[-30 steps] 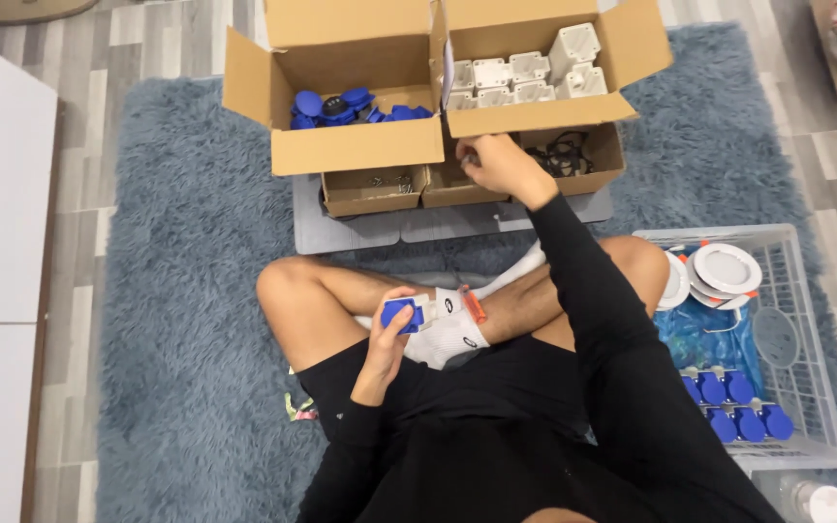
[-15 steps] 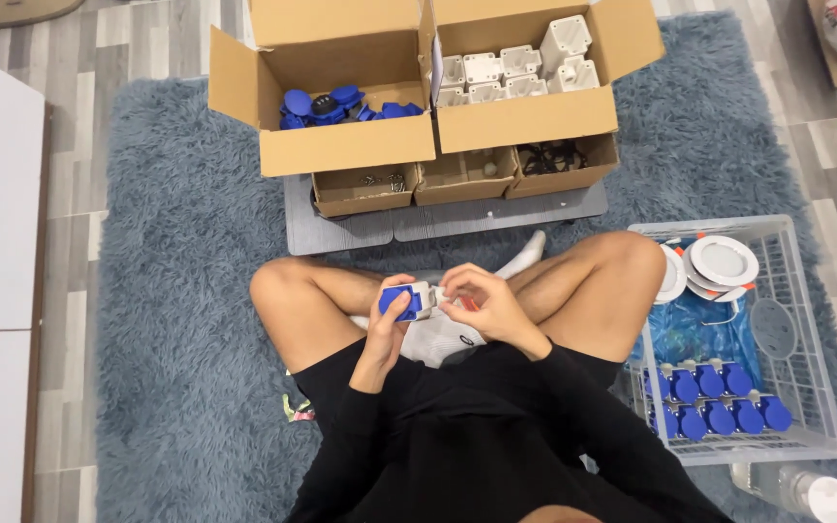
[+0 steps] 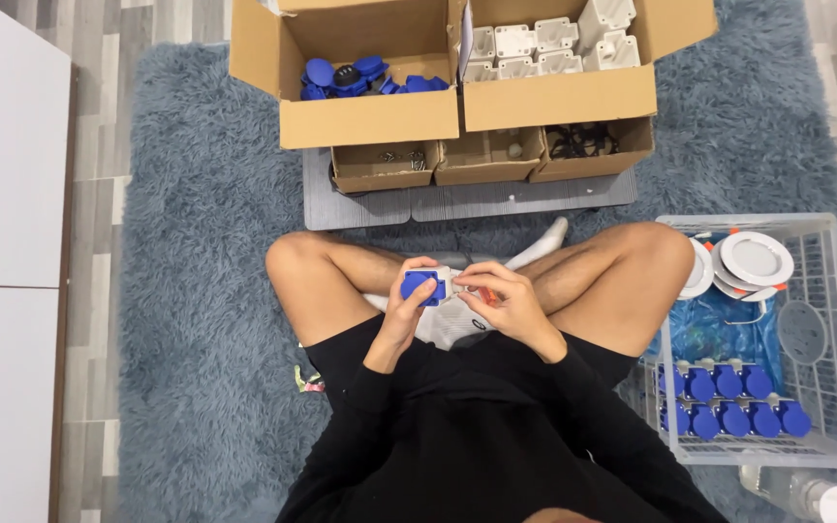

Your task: Assembling electrical boxes by attaching components using a screwdriver while sitting on the floor.

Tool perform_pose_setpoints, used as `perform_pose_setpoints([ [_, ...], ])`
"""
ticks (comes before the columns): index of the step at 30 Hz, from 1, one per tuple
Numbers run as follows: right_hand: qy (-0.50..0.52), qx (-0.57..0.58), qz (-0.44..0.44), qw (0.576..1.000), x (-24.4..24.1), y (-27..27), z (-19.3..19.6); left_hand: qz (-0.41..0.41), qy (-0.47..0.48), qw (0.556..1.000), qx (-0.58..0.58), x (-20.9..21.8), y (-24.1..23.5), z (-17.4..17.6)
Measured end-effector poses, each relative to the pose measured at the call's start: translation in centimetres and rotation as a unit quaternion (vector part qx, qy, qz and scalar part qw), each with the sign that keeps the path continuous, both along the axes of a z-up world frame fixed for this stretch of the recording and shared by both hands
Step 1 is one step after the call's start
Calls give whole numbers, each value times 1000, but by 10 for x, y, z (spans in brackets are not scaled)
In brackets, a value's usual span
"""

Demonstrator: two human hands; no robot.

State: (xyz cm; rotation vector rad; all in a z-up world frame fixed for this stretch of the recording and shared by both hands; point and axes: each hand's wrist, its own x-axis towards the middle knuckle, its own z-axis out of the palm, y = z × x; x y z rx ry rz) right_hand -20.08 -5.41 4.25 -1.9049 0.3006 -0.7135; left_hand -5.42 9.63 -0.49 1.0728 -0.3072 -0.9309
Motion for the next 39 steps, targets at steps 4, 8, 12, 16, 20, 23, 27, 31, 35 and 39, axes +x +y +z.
perform_pose_setpoints([
  [4,0,-14,-5,1000,-3,-1,-1,-15,-25,1000,10,1,-1,-7],
  [8,17,-29,-26,999,-8,-3,-7,-32,-47,998,21,0,-2,-15],
  [12,14,-26,-45,999,-11,-2,-17,-39,-68,997,23,-4,-5,-20],
  [16,17,5,-48,999,-18,-3,-24,-45,-101,994,25,-12,-5,-16],
  [20,19,55,-38,998,-27,-9,-37,-79,-180,980,21,-18,-8,-12],
  [23,8,150,-44,988,-28,-5,-54,-72,-237,969,20,-23,-9,1],
  [27,20,249,-46,967,-25,2,-44,-73,-308,949,3,-20,-13,36],
  [31,-25,435,-76,897,-16,9,-22,-44,-397,915,-61,-13,-27,42],
  [35,4,496,-78,865,-18,4,-24,-42,-475,877,-66,-13,-32,56],
  [39,25,502,-61,862,-18,-7,-32,-52,-510,856,-63,-7,-40,56],
])
